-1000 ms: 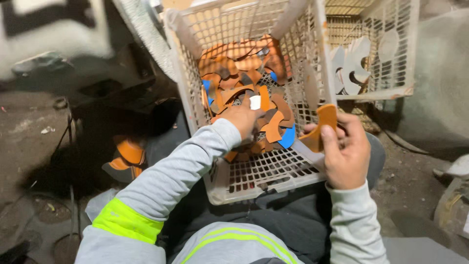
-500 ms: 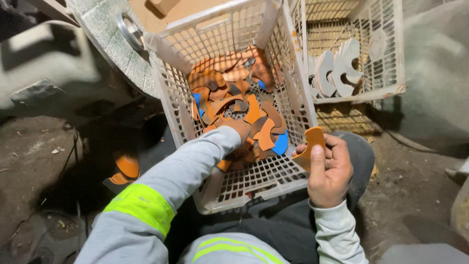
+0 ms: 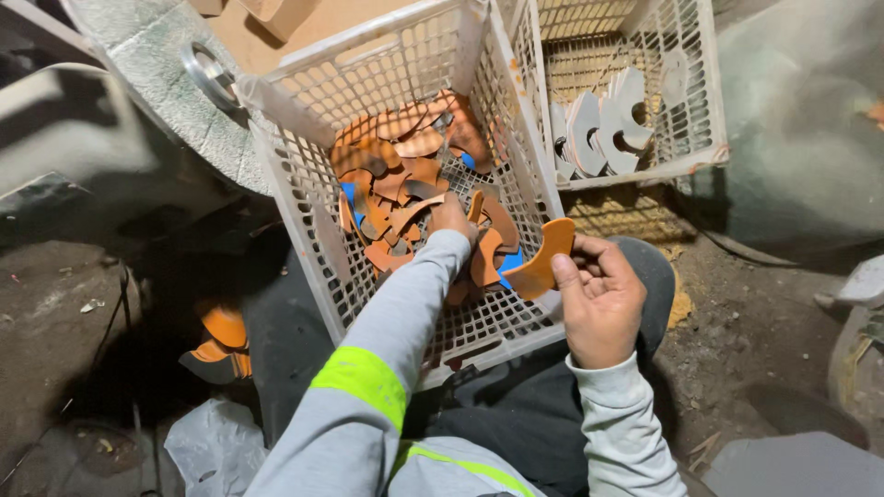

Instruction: The person sits on the floor and sorts orange and blue shoe sole parts from a white plastic crate. They pick up individual pieces, inspect them, and place them into a white bucket beside them.

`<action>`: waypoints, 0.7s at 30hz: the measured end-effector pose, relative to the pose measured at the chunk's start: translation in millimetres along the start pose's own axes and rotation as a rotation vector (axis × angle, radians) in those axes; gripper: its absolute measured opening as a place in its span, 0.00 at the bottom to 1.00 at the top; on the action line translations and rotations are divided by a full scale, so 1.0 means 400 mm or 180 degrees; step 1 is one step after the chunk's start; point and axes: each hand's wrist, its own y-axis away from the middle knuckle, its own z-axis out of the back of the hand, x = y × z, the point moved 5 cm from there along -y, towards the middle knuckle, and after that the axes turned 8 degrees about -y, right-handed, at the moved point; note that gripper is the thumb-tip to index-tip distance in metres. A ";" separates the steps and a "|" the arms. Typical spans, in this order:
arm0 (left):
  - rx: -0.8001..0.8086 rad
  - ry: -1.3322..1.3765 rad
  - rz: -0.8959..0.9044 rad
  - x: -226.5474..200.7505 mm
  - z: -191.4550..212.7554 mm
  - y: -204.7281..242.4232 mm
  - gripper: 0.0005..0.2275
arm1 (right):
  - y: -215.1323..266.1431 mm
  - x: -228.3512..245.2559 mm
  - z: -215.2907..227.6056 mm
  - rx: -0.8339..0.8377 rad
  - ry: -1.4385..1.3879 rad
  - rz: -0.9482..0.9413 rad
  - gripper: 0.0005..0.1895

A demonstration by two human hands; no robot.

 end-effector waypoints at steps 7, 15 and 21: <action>0.0238 0.1259 -0.1456 -0.060 0.255 0.130 0.11 | -0.004 0.012 -0.023 -0.0040 0.0303 -0.0020 0.11; 0.1259 0.2766 -0.1194 0.002 0.327 0.439 0.12 | 0.019 0.018 -0.119 0.0550 0.0874 -0.0319 0.11; 0.0918 0.3375 -0.1446 0.046 0.355 0.476 0.15 | 0.074 0.009 -0.187 0.0794 0.0559 -0.0522 0.13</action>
